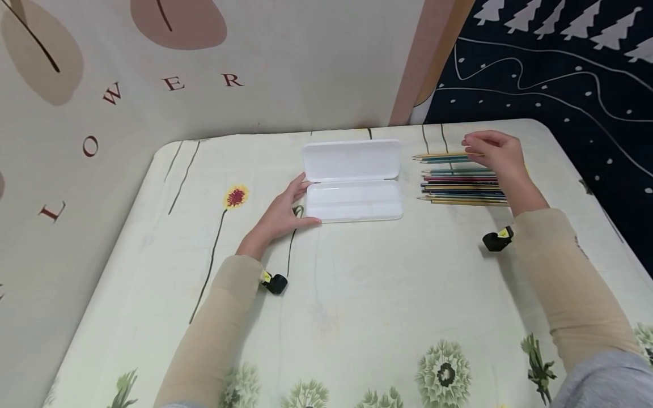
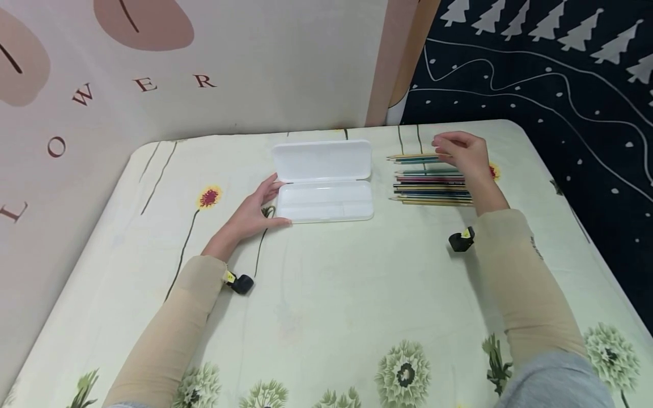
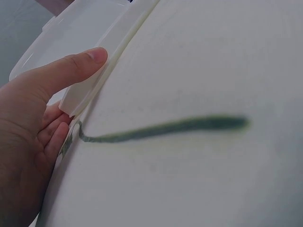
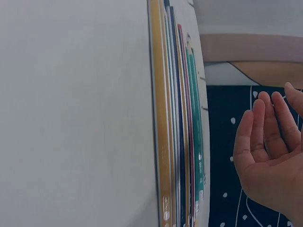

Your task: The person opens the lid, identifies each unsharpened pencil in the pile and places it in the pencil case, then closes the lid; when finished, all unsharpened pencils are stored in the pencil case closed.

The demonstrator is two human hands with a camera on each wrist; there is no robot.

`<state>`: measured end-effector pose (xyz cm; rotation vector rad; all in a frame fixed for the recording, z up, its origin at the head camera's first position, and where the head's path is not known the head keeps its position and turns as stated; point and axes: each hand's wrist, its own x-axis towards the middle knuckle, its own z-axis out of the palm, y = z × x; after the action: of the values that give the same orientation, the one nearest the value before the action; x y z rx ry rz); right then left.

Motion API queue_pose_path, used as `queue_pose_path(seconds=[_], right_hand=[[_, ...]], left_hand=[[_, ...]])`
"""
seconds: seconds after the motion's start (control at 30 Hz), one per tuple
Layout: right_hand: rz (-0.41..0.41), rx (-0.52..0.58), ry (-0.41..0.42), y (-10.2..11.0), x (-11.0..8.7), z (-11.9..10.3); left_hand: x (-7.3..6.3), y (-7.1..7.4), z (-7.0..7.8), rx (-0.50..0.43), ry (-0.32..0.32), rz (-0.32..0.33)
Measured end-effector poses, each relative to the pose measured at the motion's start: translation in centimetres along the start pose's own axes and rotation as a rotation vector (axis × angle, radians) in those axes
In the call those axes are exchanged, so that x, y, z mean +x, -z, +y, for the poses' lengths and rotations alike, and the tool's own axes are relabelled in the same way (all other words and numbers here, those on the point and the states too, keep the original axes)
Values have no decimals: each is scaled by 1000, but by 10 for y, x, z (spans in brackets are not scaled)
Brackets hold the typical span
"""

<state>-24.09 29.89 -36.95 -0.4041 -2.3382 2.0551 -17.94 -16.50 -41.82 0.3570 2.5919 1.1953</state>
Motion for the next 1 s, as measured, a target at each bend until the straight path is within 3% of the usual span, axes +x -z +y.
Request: queue_pose_path(seconds=[0.33, 0.53, 0.77, 1.0], right_hand=[[27, 72, -53, 15, -19, -5], [56, 51, -89, 36, -8, 12], [55, 105, -74, 62, 5, 33], [104, -159, -101, 66, -14, 21]], left_hand=[[0, 0, 0, -6, -2, -1], [-1, 0, 0, -2, -3, 1], [-2, 0, 0, -2, -8, 3], [-1, 0, 1, -4, -14, 3]])
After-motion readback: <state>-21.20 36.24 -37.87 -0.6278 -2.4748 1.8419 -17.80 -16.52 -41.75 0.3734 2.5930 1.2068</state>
